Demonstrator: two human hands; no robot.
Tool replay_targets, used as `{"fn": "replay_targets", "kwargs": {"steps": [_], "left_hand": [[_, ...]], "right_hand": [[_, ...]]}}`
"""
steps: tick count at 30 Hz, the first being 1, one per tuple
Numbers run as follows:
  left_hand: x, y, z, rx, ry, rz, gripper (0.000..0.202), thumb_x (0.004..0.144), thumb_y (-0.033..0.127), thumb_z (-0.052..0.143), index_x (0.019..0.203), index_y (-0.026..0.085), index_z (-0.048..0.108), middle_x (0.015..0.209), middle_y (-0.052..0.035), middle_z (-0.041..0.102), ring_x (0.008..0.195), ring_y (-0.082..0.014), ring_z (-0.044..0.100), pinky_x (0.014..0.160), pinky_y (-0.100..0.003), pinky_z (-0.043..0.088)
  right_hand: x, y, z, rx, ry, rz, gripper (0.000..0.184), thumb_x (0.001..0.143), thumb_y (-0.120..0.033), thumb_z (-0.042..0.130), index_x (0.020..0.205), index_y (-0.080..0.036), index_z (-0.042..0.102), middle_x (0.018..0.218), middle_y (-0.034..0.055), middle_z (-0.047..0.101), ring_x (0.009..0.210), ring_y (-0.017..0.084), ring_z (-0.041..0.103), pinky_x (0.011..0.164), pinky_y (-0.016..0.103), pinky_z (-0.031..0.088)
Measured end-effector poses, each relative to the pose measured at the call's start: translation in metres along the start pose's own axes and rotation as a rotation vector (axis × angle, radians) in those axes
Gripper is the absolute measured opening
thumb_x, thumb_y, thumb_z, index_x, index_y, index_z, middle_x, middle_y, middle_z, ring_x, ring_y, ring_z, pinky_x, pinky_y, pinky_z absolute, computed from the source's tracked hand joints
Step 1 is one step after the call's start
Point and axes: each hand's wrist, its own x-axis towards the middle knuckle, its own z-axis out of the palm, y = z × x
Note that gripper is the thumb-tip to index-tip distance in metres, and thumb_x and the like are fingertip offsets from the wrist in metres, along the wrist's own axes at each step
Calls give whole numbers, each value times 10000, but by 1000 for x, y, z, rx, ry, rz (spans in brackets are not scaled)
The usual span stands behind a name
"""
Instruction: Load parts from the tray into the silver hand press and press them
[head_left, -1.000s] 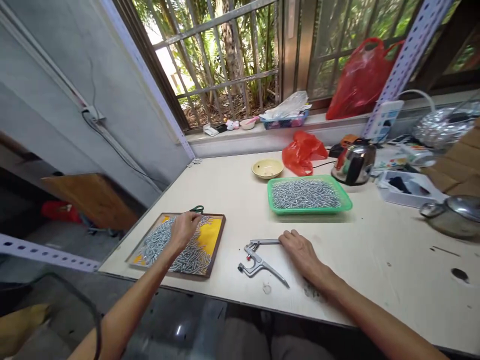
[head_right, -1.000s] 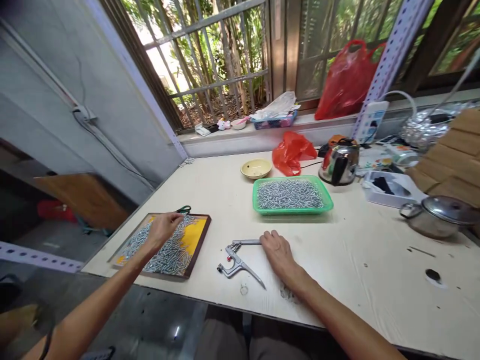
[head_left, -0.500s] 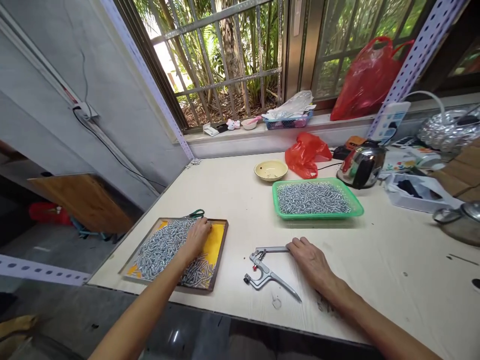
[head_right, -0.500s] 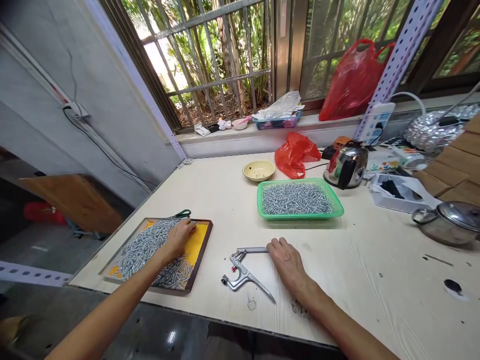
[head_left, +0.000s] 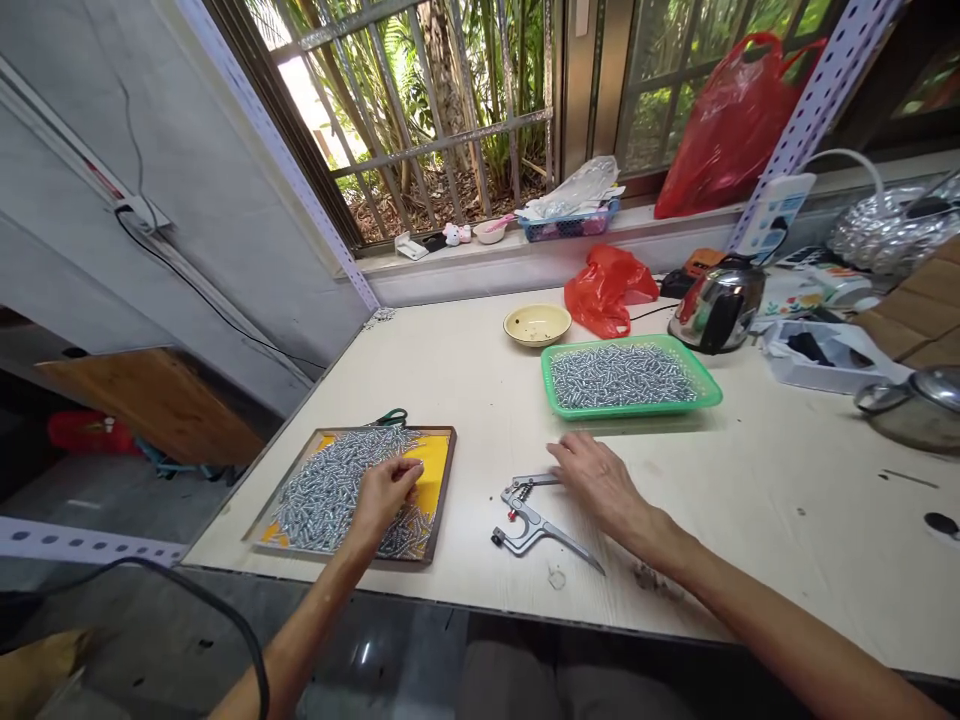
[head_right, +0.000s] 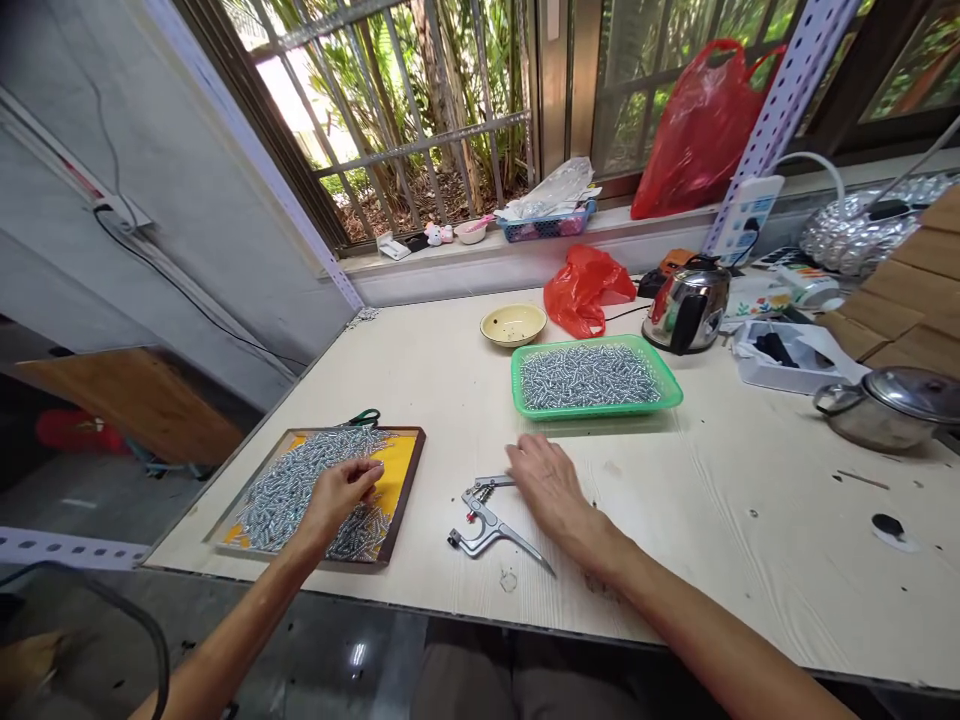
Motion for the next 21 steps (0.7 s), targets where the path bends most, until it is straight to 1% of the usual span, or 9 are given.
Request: {"fn": "replay_targets", "kwargs": {"steps": [2, 4, 6, 9, 13, 15, 17, 19, 21], "left_hand": [[-17, 7, 2, -82, 53, 15, 406, 683, 465, 666, 886, 114, 669, 726, -29, 665, 542, -120, 586, 529, -227, 487], [-32, 15, 6, -100, 109, 32, 428, 675, 489, 673, 898, 123, 681, 767, -40, 685, 558, -127, 611, 533, -229, 499], [-42, 20, 8, -79, 153, 60, 411, 696, 497, 656, 887, 135, 686, 741, -35, 684, 548, -130, 621, 532, -227, 501], [-50, 20, 7, -102, 173, 57, 396, 697, 493, 664, 871, 138, 685, 669, -16, 663, 544, -131, 624, 541, -222, 504], [-50, 12, -3, -348, 97, -66, 425, 613, 443, 759, 865, 115, 664, 685, -11, 657, 559, -116, 609, 561, -225, 525], [-47, 9, -9, -505, 49, -171, 392, 581, 358, 799, 840, 108, 643, 652, 4, 632, 549, -94, 587, 557, -208, 526], [-45, 8, -15, -641, 53, -263, 348, 572, 260, 806, 821, 110, 616, 643, 13, 617, 536, -72, 567, 542, -184, 520], [-46, 10, -19, -706, 104, -293, 333, 576, 204, 794, 829, 113, 597, 670, 7, 624, 529, -60, 557, 529, -173, 518], [-51, 15, -18, -694, 132, -277, 357, 577, 208, 790, 860, 113, 594, 700, -2, 635, 527, -61, 555, 518, -179, 519]], "right_hand": [[18, -33, -2, 301, 56, -118, 233, 966, -271, 457, 1122, -174, 600, 1062, 80, 607, 1005, 169, 533, 823, 279, 391], [39, -68, 5, 597, -14, -144, 301, 948, -387, 494, 1140, -176, 586, 944, 38, 640, 862, 128, 573, 754, 246, 410], [57, -99, 18, 793, -81, -90, 366, 870, -463, 592, 1071, -156, 597, 864, 16, 645, 771, 114, 578, 669, 219, 406], [74, -126, 38, 943, -103, -42, 284, 840, -419, 622, 862, -135, 613, 779, 3, 633, 704, 93, 577, 613, 186, 389], [80, -138, 52, 950, -129, -73, 156, 849, -250, 567, 764, -124, 603, 672, -14, 604, 613, 68, 557, 582, 168, 374], [84, -140, 54, 917, -138, -98, 164, 867, -217, 523, 761, -121, 603, 653, -15, 601, 609, 67, 556, 597, 169, 380], [88, -143, 54, 841, -158, -125, 216, 903, -203, 460, 772, -118, 610, 664, -2, 609, 641, 78, 569, 638, 182, 401], [92, -142, 49, 678, -137, -165, 191, 912, -192, 464, 880, -114, 635, 803, 37, 649, 775, 109, 600, 725, 212, 426], [90, -137, 37, 478, -72, -217, 216, 897, -182, 524, 1082, -120, 617, 1042, 86, 635, 965, 146, 584, 821, 243, 426]]}}
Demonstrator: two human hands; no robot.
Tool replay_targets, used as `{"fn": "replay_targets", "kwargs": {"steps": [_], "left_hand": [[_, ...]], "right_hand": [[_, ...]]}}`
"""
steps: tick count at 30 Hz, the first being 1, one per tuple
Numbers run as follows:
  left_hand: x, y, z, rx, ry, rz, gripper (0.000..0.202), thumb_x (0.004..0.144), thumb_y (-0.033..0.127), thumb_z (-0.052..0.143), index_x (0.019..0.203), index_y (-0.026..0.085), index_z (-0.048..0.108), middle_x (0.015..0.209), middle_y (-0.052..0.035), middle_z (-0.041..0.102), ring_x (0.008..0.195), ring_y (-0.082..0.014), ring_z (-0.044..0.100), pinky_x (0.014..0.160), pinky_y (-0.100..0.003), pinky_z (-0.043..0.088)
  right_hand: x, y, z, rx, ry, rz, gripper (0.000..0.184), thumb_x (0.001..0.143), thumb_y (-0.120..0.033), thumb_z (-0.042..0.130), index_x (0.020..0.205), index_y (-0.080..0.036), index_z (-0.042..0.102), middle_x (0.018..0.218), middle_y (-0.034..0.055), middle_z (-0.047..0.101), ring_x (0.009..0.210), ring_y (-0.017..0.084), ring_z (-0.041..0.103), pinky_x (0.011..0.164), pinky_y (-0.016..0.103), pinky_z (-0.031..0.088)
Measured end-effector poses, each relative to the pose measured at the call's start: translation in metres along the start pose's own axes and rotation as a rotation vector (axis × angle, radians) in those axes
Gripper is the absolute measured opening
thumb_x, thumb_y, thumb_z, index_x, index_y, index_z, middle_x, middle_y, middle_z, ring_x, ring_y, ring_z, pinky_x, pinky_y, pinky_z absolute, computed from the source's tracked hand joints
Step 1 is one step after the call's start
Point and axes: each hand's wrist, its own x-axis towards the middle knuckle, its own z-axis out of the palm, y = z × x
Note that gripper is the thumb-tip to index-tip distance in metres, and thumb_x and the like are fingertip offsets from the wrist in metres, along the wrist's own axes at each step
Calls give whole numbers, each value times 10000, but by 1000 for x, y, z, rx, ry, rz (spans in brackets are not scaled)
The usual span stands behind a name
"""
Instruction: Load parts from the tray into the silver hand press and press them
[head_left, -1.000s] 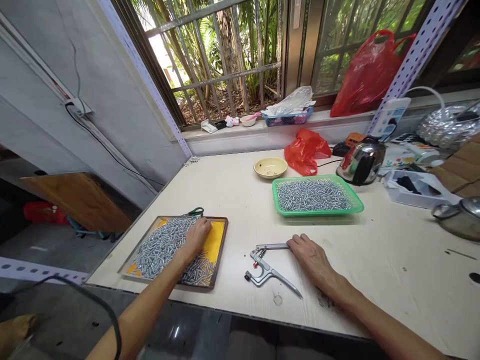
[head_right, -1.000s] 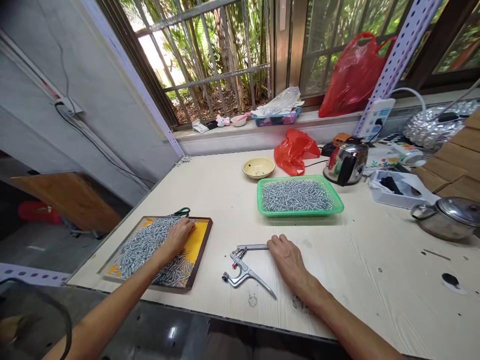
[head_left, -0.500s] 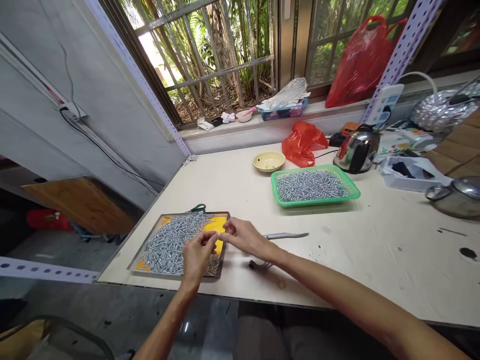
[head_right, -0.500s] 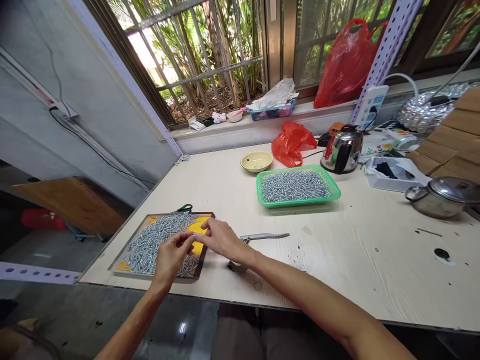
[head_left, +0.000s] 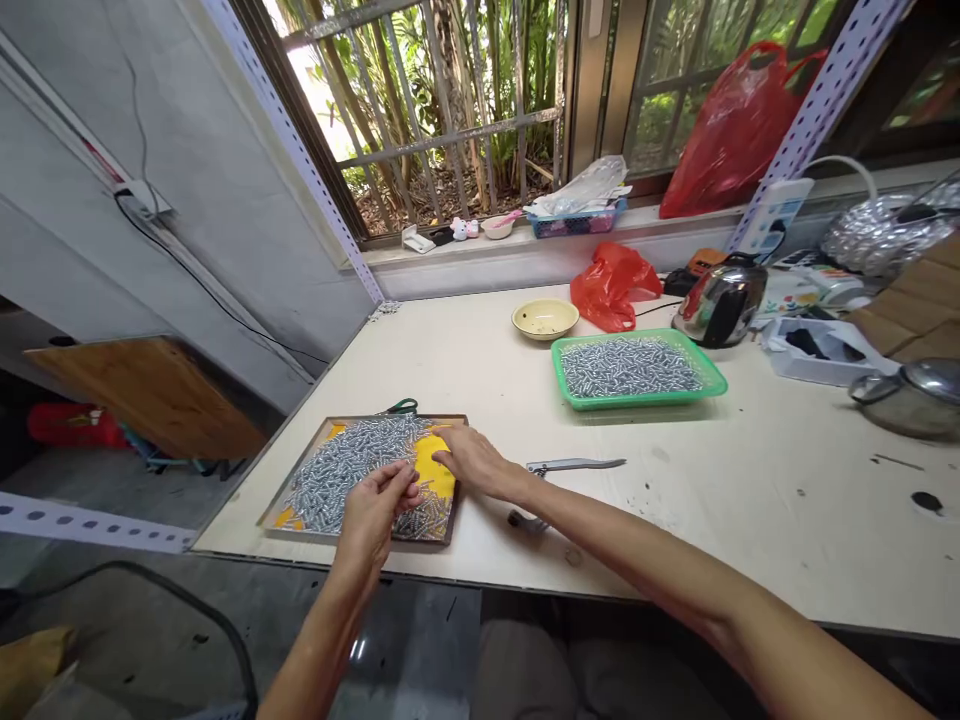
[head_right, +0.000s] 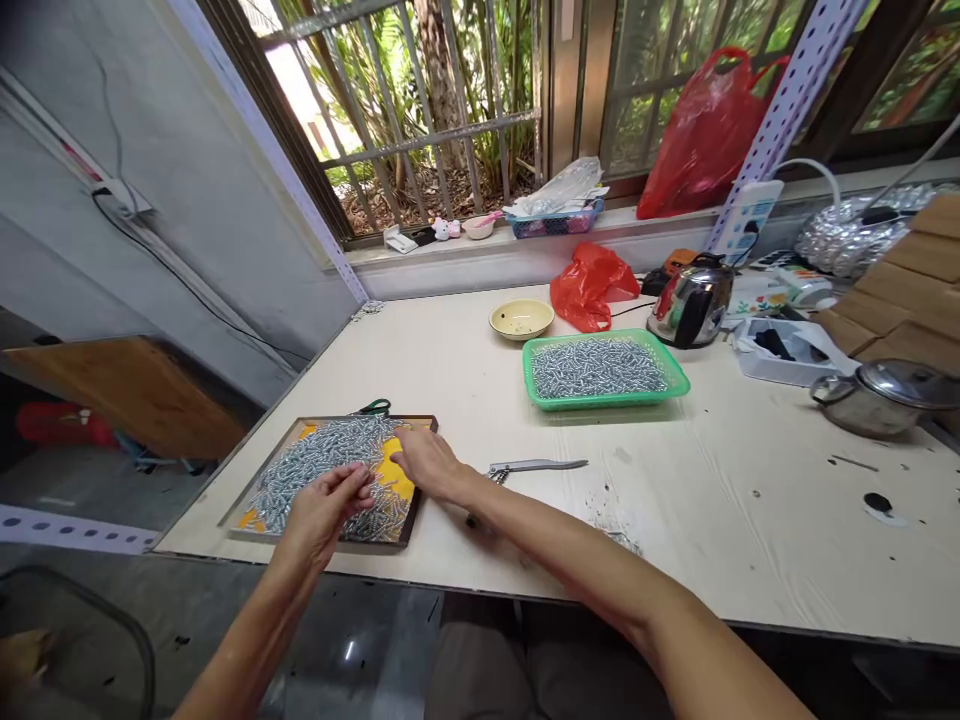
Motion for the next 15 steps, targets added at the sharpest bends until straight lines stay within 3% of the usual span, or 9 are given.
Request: {"fn": "replay_targets", "kwargs": {"steps": [3, 6, 8, 12, 15], "left_hand": [[-15, -4, 12, 88, -63, 4, 429, 549, 285, 799, 888, 110, 602, 705, -2, 632, 518, -73, 551, 489, -195, 513], [-29, -15, 34, 214, -193, -15, 465, 534, 369, 781, 880, 106, 617, 705, -8, 627, 500, -82, 539, 452, -208, 494], [-32, -24, 50, 303, -286, -20, 460, 545, 404, 758, 865, 101, 628, 711, -20, 627, 497, -86, 530, 415, -206, 464], [-26, -37, 77, 447, -395, -35, 446, 571, 437, 721, 840, 91, 641, 599, -3, 570, 481, -90, 494, 370, -181, 373], [-18, -42, 89, 537, -390, -75, 443, 544, 447, 710, 793, 88, 634, 512, 19, 516, 446, -83, 448, 361, -175, 314]], "right_hand": [[-24, 5, -30, -192, 13, -47, 285, 936, -216, 503, 1208, -160, 567, 1159, 91, 575, 1050, 151, 548, 862, 248, 412], [-72, 22, -60, -308, -57, 51, 244, 984, -280, 419, 1049, -171, 627, 1018, 61, 591, 953, 142, 564, 808, 246, 404], [-111, 37, -71, -395, -104, 169, 223, 972, -306, 453, 992, -158, 619, 998, 63, 575, 921, 153, 559, 771, 259, 394], [-174, 60, -71, -454, -157, 252, 245, 913, -383, 566, 989, -150, 557, 1051, 63, 536, 935, 175, 538, 753, 279, 377], [-189, 67, -65, -442, -200, 306, 189, 933, -336, 538, 1000, -159, 541, 1064, 51, 540, 925, 169, 546, 721, 271, 359]]}}
